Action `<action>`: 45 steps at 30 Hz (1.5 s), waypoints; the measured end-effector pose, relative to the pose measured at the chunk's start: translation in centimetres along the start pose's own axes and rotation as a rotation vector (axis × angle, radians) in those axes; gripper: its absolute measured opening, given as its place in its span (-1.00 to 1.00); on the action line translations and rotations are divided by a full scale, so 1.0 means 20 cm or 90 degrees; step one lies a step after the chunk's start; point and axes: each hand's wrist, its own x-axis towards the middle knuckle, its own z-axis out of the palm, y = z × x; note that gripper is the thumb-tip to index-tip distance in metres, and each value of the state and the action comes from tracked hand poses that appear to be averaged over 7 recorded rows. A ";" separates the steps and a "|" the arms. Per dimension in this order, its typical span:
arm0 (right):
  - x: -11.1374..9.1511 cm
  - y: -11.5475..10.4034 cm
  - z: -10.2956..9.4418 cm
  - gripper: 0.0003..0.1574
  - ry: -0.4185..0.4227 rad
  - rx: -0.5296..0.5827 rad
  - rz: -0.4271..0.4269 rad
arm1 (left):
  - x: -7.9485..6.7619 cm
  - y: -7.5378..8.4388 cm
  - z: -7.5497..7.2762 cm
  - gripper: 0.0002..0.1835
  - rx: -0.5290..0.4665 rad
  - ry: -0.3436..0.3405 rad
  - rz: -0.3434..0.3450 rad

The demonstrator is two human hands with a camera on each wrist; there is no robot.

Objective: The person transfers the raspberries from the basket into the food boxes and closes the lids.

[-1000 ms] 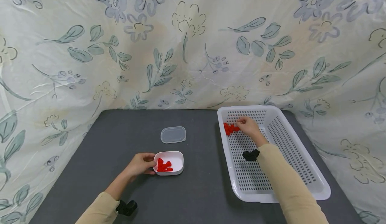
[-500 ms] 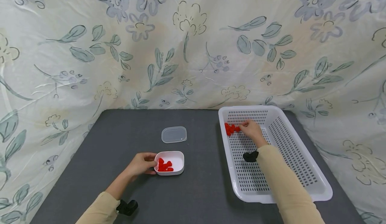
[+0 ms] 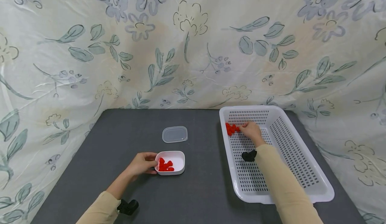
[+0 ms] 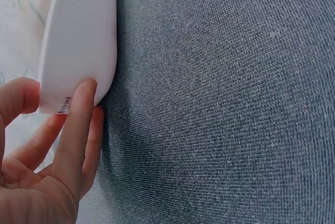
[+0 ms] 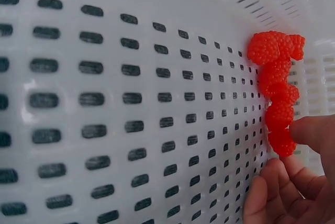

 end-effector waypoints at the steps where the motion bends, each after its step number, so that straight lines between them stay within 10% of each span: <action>1: 0.01 0.00 0.00 -0.67 -0.007 0.007 0.006 | 0.00 0.00 0.00 -0.60 0.000 0.001 0.001; 21: 0.07 0.05 -0.03 -0.79 -0.099 0.099 0.027 | 0.01 0.00 0.03 -0.61 -0.001 0.012 0.009; 45: -0.07 -0.08 -0.21 -0.59 -0.227 0.129 -0.078 | 0.00 0.00 0.02 -0.60 -0.004 -0.002 0.022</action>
